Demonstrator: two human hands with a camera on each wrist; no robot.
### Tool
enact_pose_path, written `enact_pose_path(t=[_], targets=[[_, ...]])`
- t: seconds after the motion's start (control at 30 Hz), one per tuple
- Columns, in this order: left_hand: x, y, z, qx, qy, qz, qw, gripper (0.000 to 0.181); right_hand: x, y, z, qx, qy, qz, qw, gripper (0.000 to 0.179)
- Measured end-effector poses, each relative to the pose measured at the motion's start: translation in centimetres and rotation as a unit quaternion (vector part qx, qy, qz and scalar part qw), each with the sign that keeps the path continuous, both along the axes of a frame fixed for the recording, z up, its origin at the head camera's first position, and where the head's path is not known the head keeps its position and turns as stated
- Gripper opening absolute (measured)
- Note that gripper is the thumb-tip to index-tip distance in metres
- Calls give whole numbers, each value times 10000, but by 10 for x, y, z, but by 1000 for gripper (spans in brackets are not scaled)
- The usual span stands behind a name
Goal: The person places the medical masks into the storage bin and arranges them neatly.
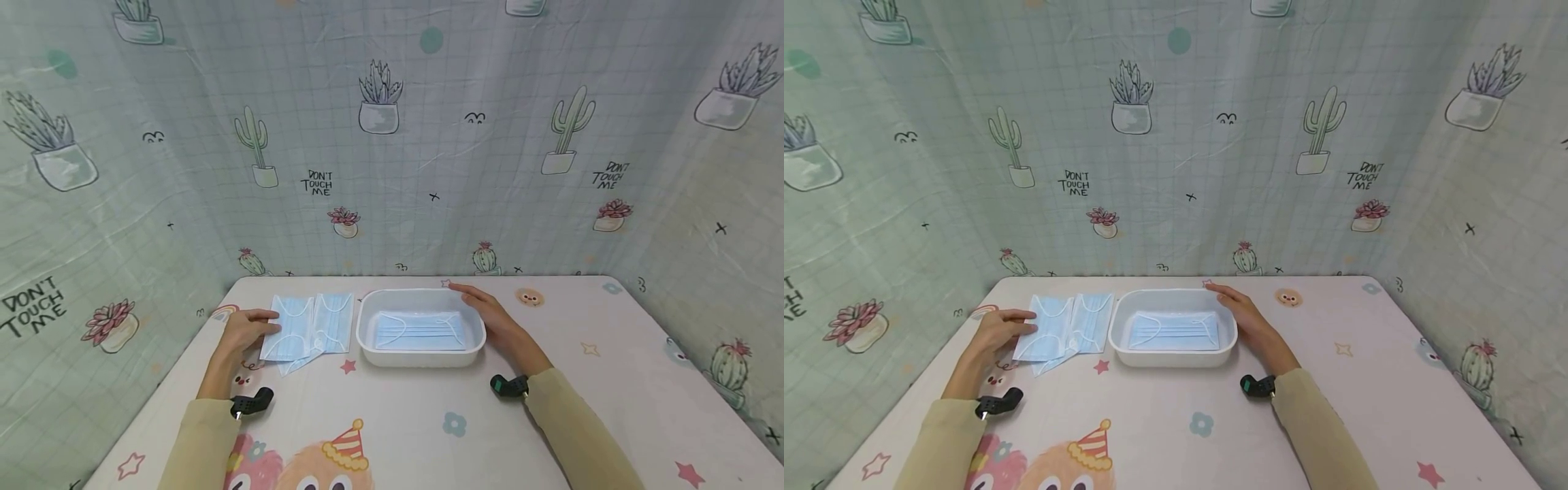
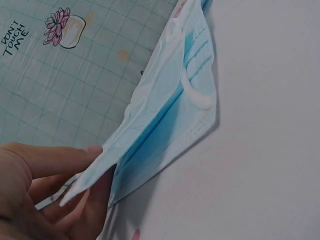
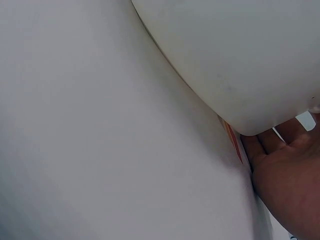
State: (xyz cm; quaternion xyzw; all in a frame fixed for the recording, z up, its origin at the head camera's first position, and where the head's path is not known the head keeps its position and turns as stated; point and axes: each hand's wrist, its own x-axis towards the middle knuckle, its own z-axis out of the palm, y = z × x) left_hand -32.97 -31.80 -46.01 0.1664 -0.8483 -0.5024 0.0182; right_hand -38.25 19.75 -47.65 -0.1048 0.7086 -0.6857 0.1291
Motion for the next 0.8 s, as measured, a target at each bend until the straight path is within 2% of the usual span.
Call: enact_pose_path(t=[0.17, 0.53, 0.8], targets=[[-1, 0, 1, -23, -25, 72, 10000, 46, 0, 0, 1, 37, 40, -12, 10000, 44], [2, -4, 4, -15, -63, -185, 9998, 50, 1, 0, 1, 38, 38, 8, 10000, 45], [3, -4, 7, -24, -21, -198, 9998, 51, 1, 0, 1, 89, 36, -64, 9999, 44]])
